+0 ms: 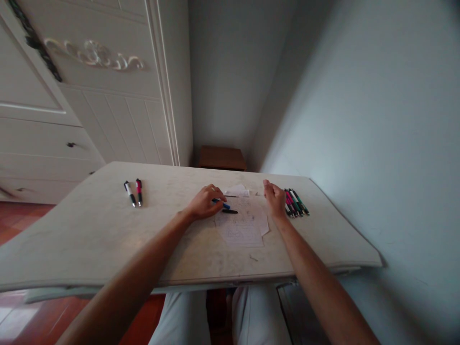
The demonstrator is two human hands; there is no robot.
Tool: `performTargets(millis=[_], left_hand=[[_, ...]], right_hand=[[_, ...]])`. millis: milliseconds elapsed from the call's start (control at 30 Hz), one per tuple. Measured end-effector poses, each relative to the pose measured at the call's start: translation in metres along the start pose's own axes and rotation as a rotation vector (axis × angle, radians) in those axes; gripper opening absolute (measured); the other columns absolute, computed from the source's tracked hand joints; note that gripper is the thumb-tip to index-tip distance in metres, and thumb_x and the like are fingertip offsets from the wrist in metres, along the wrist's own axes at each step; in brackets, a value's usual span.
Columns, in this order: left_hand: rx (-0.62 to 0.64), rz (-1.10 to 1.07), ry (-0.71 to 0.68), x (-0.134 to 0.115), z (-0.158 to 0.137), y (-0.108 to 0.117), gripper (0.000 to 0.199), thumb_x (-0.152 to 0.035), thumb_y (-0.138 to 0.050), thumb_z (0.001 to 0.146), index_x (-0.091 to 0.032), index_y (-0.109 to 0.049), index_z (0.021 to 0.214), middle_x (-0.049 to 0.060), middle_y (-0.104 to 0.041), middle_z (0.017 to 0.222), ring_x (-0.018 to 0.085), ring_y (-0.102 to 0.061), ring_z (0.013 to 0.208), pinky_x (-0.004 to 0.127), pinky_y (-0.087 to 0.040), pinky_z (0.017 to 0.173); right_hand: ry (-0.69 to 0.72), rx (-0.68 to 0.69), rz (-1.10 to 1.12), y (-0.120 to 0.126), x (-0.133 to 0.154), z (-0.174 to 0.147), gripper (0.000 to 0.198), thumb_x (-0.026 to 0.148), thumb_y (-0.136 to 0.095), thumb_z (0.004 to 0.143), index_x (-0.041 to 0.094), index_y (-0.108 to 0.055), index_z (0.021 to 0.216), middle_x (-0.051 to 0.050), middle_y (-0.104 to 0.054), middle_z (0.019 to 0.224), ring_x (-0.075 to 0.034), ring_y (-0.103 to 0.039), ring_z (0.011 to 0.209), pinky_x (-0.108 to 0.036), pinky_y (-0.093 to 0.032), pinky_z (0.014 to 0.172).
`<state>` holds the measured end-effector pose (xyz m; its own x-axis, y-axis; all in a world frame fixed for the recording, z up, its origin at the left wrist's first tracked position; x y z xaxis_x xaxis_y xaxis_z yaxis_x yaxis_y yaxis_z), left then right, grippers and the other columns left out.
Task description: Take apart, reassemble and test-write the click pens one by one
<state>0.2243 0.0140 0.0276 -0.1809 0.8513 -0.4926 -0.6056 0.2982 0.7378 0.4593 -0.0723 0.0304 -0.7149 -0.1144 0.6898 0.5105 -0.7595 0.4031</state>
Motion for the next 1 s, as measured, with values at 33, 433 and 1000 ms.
performTargets(millis=[33, 433, 1000], left_hand=[[0.014, 0.01, -0.001, 0.001, -0.001, 0.001, 0.022, -0.02, -0.055, 0.077, -0.021, -0.074, 0.088, 0.007, -0.072, 0.092, 0.021, -0.06, 0.092, 0.036, -0.045, 0.089], [0.012, 0.101, 0.021, 0.007, -0.003, 0.001, 0.016, -0.02, -0.062, 0.074, -0.024, -0.076, 0.081, 0.005, -0.072, 0.086, 0.022, -0.06, 0.09, 0.036, -0.046, 0.087], [-0.091, 0.149, 0.171, 0.034, -0.003, 0.003, 0.027, -0.036, -0.056, 0.086, -0.018, -0.075, 0.093, 0.009, -0.072, 0.094, 0.024, -0.062, 0.09, 0.037, -0.047, 0.087]], right_hand=[[0.012, 0.016, 0.013, -0.001, 0.0, 0.0, 0.052, 0.059, -0.041, 0.09, 0.021, -0.045, 0.056, 0.002, -0.049, 0.05, -0.013, -0.045, 0.05, -0.025, -0.035, 0.053], [0.034, 0.047, -0.006, -0.003, -0.001, 0.0, 0.04, 0.05, -0.039, 0.091, 0.022, -0.05, 0.065, -0.001, -0.057, 0.059, -0.016, -0.052, 0.057, -0.027, -0.04, 0.058], [0.343, 0.343, -0.062, -0.03, 0.021, -0.014, 0.034, 0.042, -0.049, 0.093, 0.02, -0.06, 0.069, -0.003, -0.061, 0.069, -0.017, -0.055, 0.071, -0.029, -0.043, 0.07]])
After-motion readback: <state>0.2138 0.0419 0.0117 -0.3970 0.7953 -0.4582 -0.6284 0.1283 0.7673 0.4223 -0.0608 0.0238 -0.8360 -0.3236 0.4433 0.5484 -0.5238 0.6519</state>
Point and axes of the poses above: each hand's wrist, its own z-axis towards the middle knuckle, its own y-axis out of the back of the hand, x = y × z, the point moved 4 cm from there along z, towards the middle knuckle
